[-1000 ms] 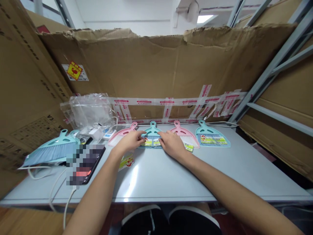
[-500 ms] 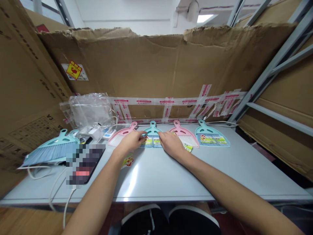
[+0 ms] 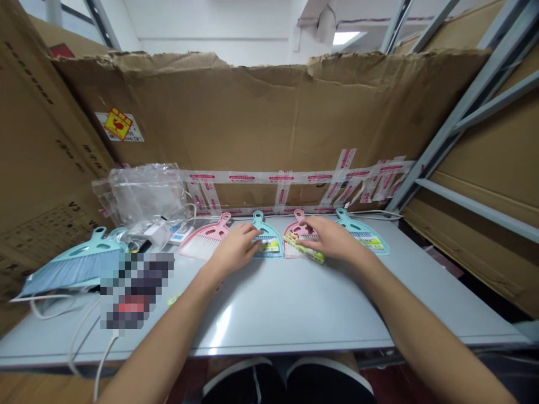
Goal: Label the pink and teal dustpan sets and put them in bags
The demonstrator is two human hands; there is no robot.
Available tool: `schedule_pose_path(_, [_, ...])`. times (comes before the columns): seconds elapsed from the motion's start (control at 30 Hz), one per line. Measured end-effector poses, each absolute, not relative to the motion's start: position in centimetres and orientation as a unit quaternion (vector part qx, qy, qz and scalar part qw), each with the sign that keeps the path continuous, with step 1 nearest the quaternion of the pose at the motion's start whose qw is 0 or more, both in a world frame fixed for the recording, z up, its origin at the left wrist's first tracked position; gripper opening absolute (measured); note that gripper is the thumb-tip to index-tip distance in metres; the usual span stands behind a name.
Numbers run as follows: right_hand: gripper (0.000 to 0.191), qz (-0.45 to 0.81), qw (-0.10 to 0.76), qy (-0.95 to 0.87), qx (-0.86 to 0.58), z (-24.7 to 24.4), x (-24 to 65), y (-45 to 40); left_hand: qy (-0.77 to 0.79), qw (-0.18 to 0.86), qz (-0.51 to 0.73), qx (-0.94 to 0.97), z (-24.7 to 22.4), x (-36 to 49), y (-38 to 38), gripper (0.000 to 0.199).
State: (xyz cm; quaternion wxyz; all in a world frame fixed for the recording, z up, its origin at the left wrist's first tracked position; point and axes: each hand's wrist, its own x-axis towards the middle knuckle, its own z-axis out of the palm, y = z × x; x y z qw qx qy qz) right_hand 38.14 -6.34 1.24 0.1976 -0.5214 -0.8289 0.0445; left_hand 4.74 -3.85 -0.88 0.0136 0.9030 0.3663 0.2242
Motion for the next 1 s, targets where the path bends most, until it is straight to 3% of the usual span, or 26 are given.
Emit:
schedule_pose_path(0.17, [0.088, 0.116, 0.120, -0.821, -0.547, 0.8, 40.2, -6.1, 0.269, 0.041, 0.216, 0.938, -2.0, 6.8, -4.7, 0.035])
schedule_pose_path(0.27, [0.100, 0.135, 0.098, -0.814, -0.557, 0.2, 40.3, -6.1, 0.258, 0.054, 0.202, 0.943, -2.2, 7.0, -4.8, 0.034])
schedule_pose_path(0.53, [0.087, 0.116, 0.073, -0.809, -0.572, 0.1, 42.5, -5.7, 0.271, 0.076, 0.218, 0.934, -1.9, 6.4, -4.4, 0.033])
schedule_pose_path(0.73, [0.066, 0.156, 0.059, -0.820, -0.547, 1.0, 42.5, -5.8, 0.254, 0.070, 0.220, 0.939, -2.2, 6.7, -4.8, 0.035])
schedule_pose_path(1.0, [0.046, 0.211, 0.041, -0.817, -0.534, 3.4, 43.0, -7.2, 0.233, 0.046, 0.112, 0.965, -2.6, 10.0, -7.0, 0.065])
